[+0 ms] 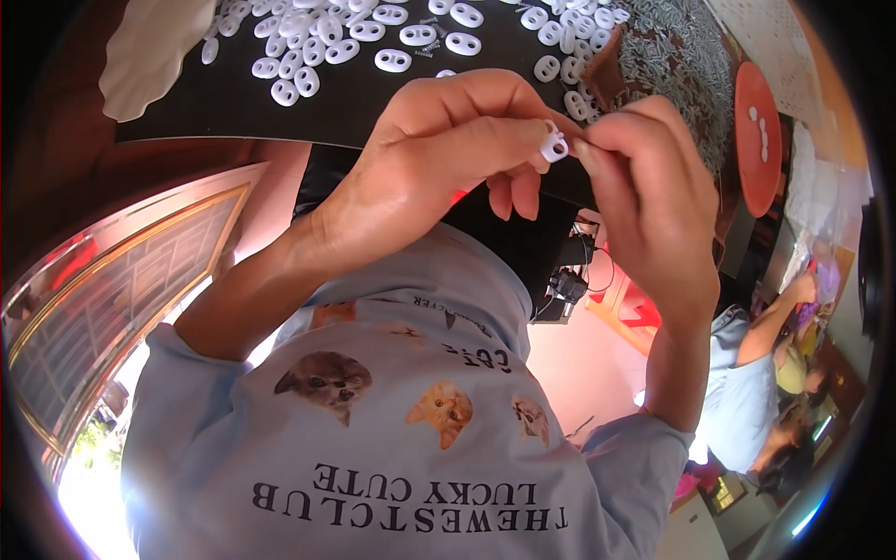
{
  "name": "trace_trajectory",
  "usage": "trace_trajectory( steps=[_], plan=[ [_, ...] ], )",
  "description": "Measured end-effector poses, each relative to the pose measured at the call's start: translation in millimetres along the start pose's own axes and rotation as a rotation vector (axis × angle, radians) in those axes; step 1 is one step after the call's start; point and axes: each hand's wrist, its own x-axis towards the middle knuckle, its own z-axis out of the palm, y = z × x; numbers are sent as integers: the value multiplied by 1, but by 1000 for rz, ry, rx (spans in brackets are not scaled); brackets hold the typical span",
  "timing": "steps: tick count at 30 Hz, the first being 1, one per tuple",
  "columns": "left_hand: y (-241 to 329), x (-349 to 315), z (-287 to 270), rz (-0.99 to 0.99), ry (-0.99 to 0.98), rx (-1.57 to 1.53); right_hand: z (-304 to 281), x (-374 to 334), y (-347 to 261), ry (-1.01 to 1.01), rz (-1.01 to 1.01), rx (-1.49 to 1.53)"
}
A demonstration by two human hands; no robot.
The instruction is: The recorder is assembling small white plastic fasteners by inserting metal springs into them at a table.
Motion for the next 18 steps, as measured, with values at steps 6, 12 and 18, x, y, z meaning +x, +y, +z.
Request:
trace_trajectory(
  steps=[6, 12, 18],
  plan=[
    [0, -3, -4, 85, -76, 151, -13, 12, -18, -58, 337, 412],
    [-10, -4, -4, 166, -78, 168, -11, 16, -21, -116, 375, 465],
    [-11, -5, -7, 197, -102, 168, -11, 19, -22, -157, 395, 424]
  ],
)
